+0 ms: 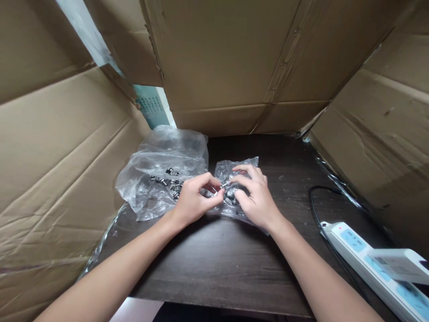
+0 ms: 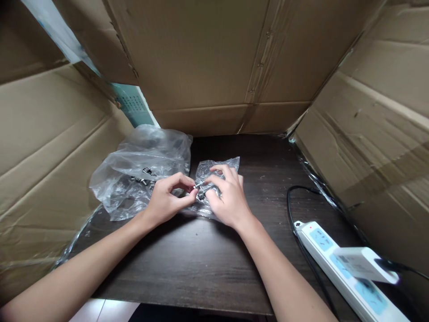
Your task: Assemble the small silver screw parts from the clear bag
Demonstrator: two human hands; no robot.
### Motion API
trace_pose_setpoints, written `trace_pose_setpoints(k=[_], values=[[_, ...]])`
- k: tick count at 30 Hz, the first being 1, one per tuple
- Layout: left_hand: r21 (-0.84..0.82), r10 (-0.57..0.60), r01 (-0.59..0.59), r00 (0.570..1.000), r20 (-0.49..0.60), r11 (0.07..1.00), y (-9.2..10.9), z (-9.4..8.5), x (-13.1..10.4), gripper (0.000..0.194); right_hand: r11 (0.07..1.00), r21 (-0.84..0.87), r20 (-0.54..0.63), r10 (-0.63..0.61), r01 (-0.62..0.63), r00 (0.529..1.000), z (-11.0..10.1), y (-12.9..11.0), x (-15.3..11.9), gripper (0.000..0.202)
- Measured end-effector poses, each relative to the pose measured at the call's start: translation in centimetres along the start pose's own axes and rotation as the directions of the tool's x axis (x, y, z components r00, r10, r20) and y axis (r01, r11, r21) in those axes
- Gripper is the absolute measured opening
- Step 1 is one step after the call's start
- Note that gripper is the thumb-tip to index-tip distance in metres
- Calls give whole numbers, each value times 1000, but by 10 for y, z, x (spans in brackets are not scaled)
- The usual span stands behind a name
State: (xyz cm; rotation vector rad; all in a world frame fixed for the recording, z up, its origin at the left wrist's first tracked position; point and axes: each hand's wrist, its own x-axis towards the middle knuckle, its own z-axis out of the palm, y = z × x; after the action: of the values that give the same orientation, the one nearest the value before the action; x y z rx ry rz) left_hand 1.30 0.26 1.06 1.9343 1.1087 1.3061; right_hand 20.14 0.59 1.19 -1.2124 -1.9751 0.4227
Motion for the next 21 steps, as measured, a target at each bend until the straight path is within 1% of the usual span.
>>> trace_pose_setpoints(k=[1, 2, 3, 4, 6, 7, 8, 9, 10, 11, 12, 13, 14, 16, 18, 19, 21], values=[[2, 6, -6, 1000, 1, 1000, 0, 0, 0, 7, 997, -64, -1, 49, -49, 999, 0, 1, 0, 20], [5, 12, -12, 1000, 3, 1000, 0, 0, 0, 7, 993, -93, -18, 78, -79, 997, -1, 2, 0, 20], [10, 17, -17, 1000, 5, 1000, 0, 0, 0, 7, 993, -84, -43, 84, -87, 996, -2, 2, 1, 21], [15, 22, -22, 1000, 8, 1000, 0, 0, 0, 7, 998, -36, -68, 57, -59, 996, -4, 1, 1, 25], [22, 28, -28, 999, 15, 999, 0, 0, 0, 7, 992, 108, -97, -47, 58, 994, -8, -3, 2, 40], [25, 28, -29, 999, 18, 999, -1, 0, 0, 7, 983, 156, -74, -84, 95, 994, -9, -4, 2, 46], [29, 28, -28, 999, 23, 999, -1, 0, 0, 7, 981, 159, -34, -103, 108, 994, -9, -4, 2, 44], [32, 27, -28, 999, 26, 999, -1, 0, 0, 7, 988, 119, 14, -98, 95, 995, -8, -4, 2, 37], [35, 25, -26, 999, 28, 999, -1, 0, 0, 7, 998, 32, 55, -62, 60, 997, -7, -3, 2, 29], [37, 24, -25, 999, 30, 999, -1, 0, 0, 7, 998, -68, 69, -12, 17, 998, -5, -1, 1, 23], [40, 21, -23, 999, 32, 999, -1, -1, 0, 7, 989, -144, 52, 29, -22, 998, -4, 1, 1, 22], [44, 19, -21, 999, 34, 999, -1, -1, 0, 8, 982, -181, 25, 53, -48, 998, -2, 3, 1, 20], [49, 19, -20, 999, 37, 999, -1, -1, 0, 8, 983, -174, -6, 57, -57, 998, -2, 3, 1, 19], [56, 26, -28, 999, 43, 998, -2, -1, 1, 9, 997, -77, -40, 23, -26, 999, -3, 2, 2, 31], [60, 30, -33, 998, 47, 998, -2, 0, 1, 9, 998, 47, -38, -45, 47, 998, -6, -3, 2, 43], [62, 26, -28, 999, 45, 998, -3, 0, 1, 8, 992, 93, -34, -83, 86, 996, -9, -6, 2, 42], [65, 5, -7, 999, 34, 998, -4, 0, 1, 8, 976, 152, -38, -151, 155, 988, -13, -11, 2, 28]])
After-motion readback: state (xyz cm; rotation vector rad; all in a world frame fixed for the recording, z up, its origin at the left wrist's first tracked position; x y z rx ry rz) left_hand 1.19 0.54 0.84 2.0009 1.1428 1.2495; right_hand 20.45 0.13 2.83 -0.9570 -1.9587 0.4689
